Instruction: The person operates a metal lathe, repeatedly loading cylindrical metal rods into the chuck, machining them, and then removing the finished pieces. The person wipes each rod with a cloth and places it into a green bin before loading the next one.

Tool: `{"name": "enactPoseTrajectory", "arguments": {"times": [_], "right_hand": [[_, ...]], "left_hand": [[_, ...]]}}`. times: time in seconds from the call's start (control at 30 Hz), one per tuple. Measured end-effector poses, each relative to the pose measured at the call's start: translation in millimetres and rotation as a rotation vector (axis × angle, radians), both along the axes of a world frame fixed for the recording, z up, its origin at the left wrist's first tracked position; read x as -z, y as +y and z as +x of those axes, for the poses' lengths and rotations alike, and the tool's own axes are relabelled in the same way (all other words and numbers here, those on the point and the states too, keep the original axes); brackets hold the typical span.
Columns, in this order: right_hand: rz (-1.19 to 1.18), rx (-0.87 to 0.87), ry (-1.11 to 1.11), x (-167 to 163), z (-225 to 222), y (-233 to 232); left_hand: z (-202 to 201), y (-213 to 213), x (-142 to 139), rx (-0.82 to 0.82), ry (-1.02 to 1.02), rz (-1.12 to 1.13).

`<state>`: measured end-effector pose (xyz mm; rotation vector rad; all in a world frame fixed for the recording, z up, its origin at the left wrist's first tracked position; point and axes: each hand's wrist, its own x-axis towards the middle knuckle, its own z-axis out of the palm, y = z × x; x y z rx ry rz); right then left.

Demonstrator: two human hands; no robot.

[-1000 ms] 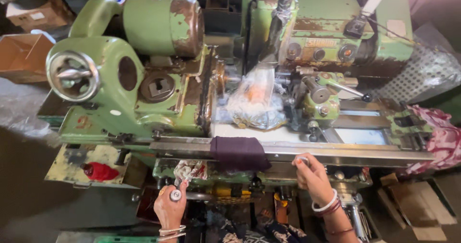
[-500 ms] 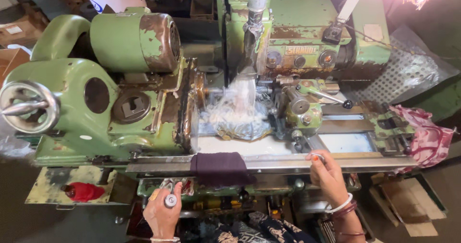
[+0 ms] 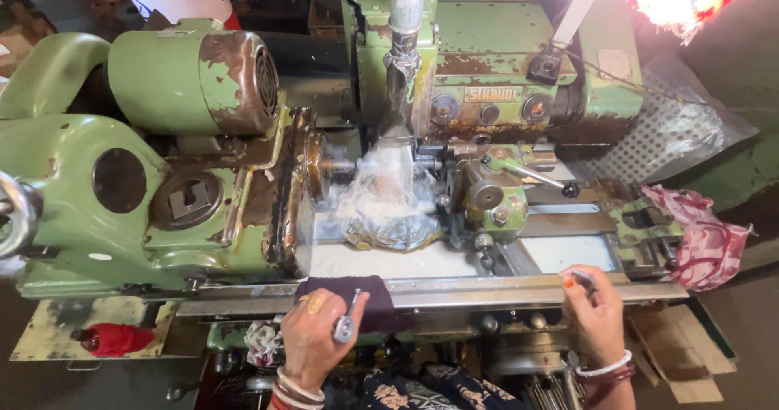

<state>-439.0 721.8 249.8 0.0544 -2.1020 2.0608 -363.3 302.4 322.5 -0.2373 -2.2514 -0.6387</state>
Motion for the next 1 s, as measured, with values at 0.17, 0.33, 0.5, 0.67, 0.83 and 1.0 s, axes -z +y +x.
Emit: {"name": "enactPoseTrajectory", "arguments": {"times": [0.17, 0.33, 0.5, 0.67, 0.83, 1.0], "right_hand": [[-0.028, 0.072, 0.045, -7, -13, 26], [0.485, 0.199, 0.334, -35, -64, 56], [0.573, 0.321, 0.375, -56, -161, 76], [1.118, 0.220, 0.430, -33, -225, 78], [1.074, -0.025, 0.301, 18, -244, 68], [1.136, 0.058, 0.152, 32, -247, 65]], "left_hand": [[-28, 24, -24, 0.214, 0.123, -0.091], [-124, 26, -5, 0.287, 0.197, -0.117], [-312, 46, 74, 0.172, -0.648, 1.433], [-375, 81, 125, 0.122, -0.729, 1.950], [-376, 110, 130, -0.397, -0.449, 1.581], [-381, 109, 136, -0.567, -0.434, 1.407]]}}
